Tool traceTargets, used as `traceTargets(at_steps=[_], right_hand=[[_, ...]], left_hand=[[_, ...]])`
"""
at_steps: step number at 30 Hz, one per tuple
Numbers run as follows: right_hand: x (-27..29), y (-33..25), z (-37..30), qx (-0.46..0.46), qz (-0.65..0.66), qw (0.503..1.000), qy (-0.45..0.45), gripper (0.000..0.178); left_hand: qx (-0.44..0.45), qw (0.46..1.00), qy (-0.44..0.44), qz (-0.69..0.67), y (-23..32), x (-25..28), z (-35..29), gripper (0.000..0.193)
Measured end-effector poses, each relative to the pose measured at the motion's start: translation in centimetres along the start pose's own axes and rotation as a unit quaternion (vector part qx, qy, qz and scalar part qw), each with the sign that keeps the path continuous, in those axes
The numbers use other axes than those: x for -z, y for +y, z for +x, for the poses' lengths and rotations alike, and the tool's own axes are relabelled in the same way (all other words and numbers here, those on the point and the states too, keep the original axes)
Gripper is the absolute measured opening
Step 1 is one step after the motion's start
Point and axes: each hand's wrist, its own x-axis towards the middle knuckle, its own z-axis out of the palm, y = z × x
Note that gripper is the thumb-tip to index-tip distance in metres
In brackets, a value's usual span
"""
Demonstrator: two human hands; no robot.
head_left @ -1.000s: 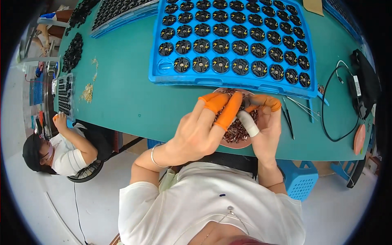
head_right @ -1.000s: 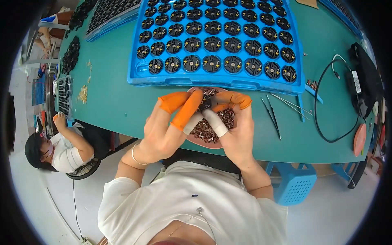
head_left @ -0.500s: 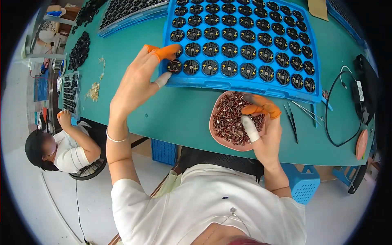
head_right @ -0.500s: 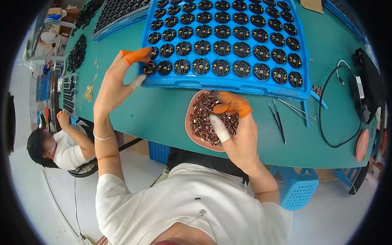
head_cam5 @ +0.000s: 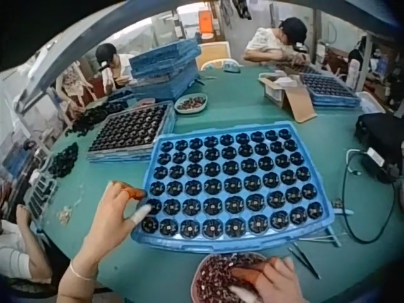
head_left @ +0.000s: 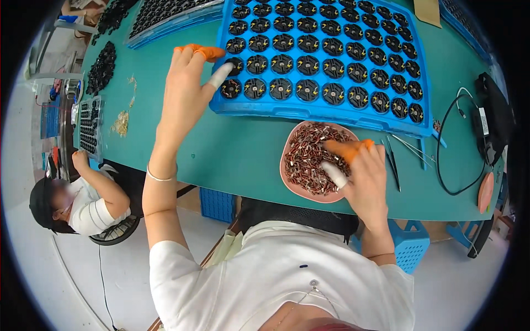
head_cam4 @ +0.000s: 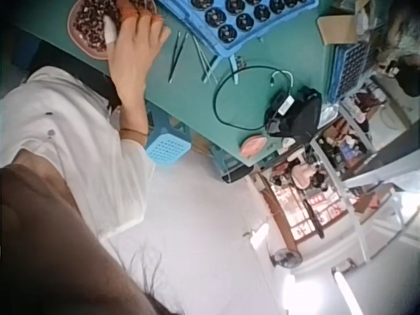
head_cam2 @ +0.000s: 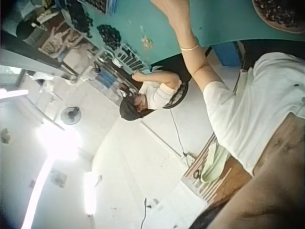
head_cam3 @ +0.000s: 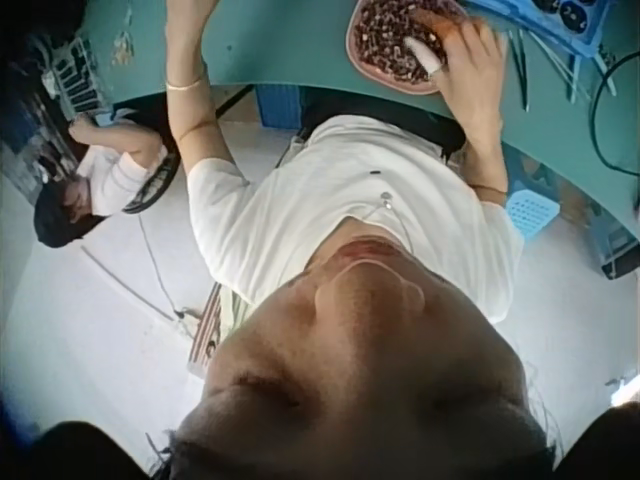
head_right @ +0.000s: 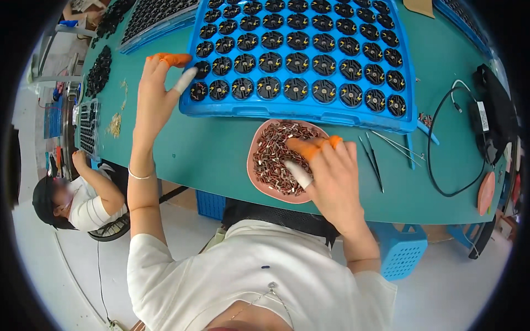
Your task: Assembling small electronic components into circular modules on a production tray.
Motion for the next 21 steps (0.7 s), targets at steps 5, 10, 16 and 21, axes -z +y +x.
traceTargets(at_steps=[5,10,16,21], right_hand=[[-0.9,0.3,-0.7,0.042,-0.171,0.984,-0.024,0.029],[-1.2,1.0,-0.7,0.036,-0.125,0.991,-0.005,0.018],[-0.1,0.5,-0.5,-0.021,0.035,0.999,0.021,0.019],[0.1,0.0,-0.5,-0.178,0.182,0.967,-0.003,0.017]], left_hand=[[-0.053,0.988,0.034,0.139,0.6,-1.3,0.0,0.026],[0.026,0.996,0.062,0.058,0.3,-1.2,-0.3,0.022],[0.216,0.851,0.097,-0.469,7.4,-0.2,-4.2,0.021],[0.069,0.905,-0.077,-0.412,10.5,-2.2,-7.3,0.018]])
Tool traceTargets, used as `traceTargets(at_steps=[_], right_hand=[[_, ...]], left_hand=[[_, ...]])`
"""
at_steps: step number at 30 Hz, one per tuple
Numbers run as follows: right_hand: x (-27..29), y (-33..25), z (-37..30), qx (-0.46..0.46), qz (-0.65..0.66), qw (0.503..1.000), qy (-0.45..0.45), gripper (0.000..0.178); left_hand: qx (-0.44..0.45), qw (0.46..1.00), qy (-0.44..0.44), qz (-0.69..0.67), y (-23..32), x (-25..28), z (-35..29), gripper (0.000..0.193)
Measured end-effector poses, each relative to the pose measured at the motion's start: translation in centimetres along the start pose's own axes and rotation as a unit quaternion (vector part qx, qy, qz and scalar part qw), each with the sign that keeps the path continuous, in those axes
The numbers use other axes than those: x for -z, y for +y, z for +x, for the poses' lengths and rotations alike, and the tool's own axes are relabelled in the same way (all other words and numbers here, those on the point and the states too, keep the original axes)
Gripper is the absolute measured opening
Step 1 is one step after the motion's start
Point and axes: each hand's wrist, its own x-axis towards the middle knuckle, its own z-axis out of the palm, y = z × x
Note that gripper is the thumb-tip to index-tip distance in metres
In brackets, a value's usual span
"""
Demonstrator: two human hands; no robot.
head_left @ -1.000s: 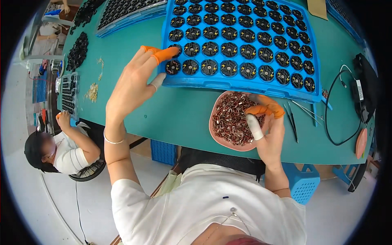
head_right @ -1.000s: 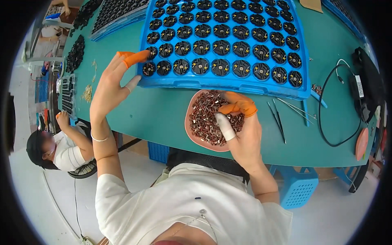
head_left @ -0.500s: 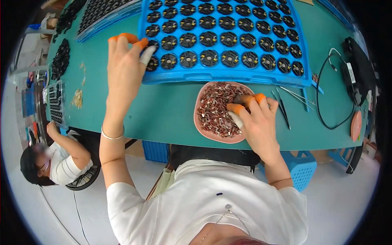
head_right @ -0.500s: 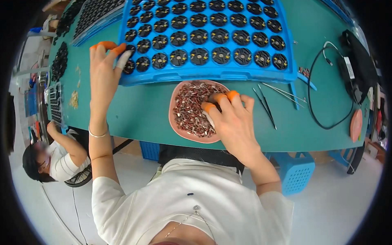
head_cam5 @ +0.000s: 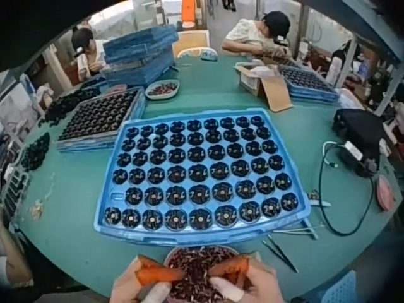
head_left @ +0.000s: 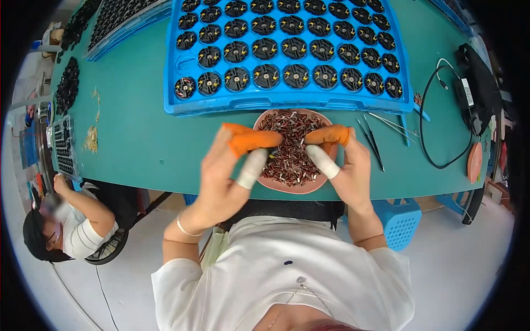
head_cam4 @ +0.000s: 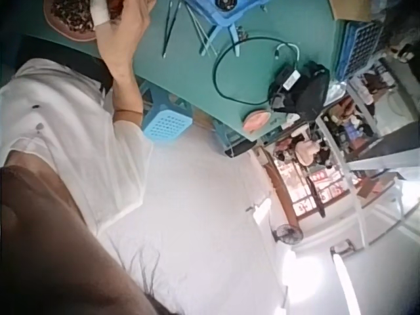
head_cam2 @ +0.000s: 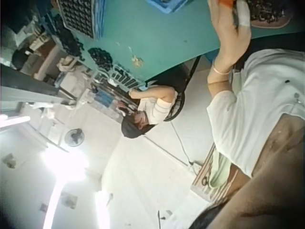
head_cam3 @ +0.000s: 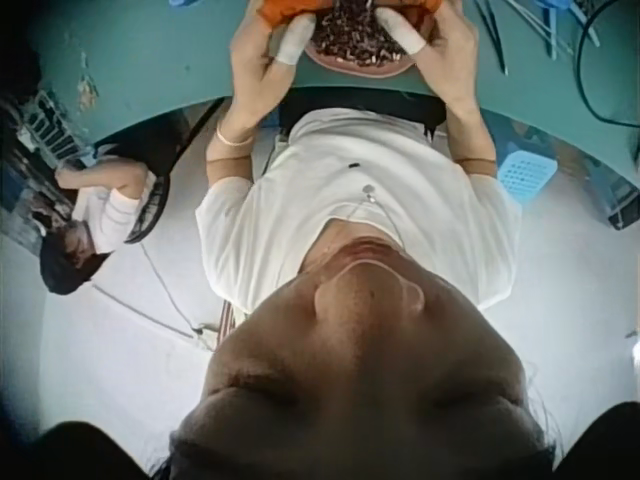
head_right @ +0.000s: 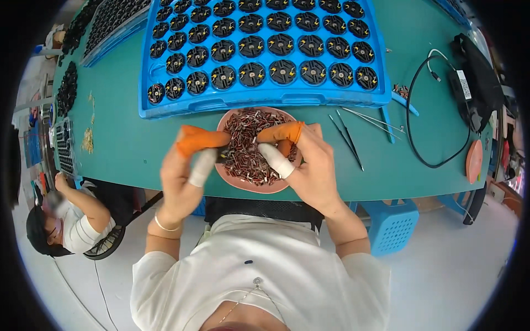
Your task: Assembling small electronic components into circular modules on a production tray.
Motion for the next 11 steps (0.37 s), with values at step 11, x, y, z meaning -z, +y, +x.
traceTargets(at_steps=[11], right_hand=[[-0.3,0.7,-0.5,0.087,0.033,0.995,0.026,0.016]], left_hand=[[0.056,0.997,0.032,-0.04,1.1,-3.6,0.2,0.02]])
